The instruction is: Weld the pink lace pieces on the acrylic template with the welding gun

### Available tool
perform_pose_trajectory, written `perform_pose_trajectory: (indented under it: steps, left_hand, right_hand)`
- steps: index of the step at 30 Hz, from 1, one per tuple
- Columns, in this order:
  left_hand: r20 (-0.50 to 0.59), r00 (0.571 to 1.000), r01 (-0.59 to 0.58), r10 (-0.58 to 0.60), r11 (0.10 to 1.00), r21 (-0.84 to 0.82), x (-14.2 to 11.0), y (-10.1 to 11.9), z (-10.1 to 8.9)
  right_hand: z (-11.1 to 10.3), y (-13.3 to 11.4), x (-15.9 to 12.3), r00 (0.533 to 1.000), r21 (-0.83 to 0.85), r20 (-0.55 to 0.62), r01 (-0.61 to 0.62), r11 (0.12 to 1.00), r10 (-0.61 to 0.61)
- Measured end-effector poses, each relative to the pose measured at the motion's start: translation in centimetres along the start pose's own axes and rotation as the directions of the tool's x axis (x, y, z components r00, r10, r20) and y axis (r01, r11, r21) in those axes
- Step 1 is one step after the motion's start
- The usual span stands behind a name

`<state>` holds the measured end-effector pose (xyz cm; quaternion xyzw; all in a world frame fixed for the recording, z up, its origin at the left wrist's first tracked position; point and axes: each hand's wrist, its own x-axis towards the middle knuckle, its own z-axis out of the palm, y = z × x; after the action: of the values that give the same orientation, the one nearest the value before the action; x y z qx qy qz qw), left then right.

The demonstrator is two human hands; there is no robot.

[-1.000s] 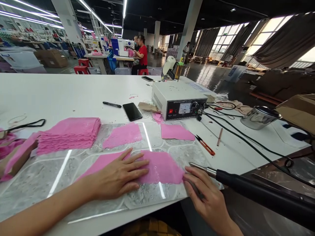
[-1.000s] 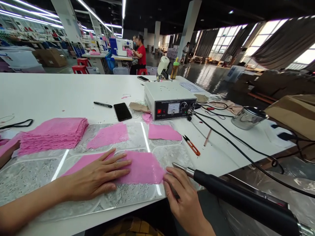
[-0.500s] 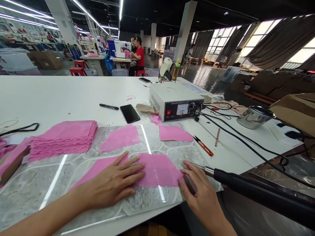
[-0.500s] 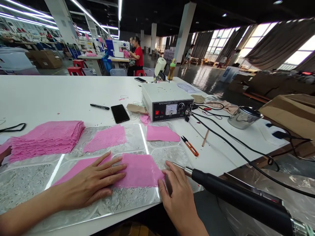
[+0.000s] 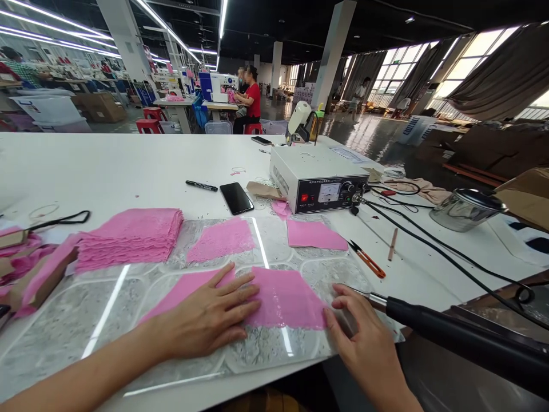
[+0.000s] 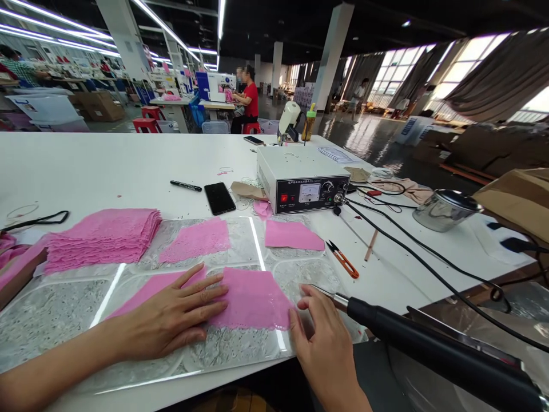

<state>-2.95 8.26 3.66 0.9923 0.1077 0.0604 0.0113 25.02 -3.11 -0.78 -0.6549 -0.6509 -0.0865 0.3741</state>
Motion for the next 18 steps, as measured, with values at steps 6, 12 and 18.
perform_pose_trajectory:
  steps: [6, 12, 18]
  left_hand:
    - [0.006, 1.0, 0.007, -0.006, 1.0, -0.016, -0.1, 0.0, 0.3]
    - [0.014, 1.0, -0.004, 0.004, 1.0, 0.031, 0.1, -0.2, 0.3]
    - [0.007, 0.999, -0.035, 0.035, 0.998, 0.052, 0.5, -0.3, 0.1]
  right_hand:
    - [-0.5, 0.3, -0.7, 0.998, 0.018, -0.016, 0.059, 0.998, -0.059]
    - [-1.1, 0.6, -1.3, 0.998, 0.073, -0.013, 0.061, 0.996, -0.06]
    - [-1.6, 0.5, -1.1, 0.991, 0.112, 0.018, 0.127, 0.986, -0.13]
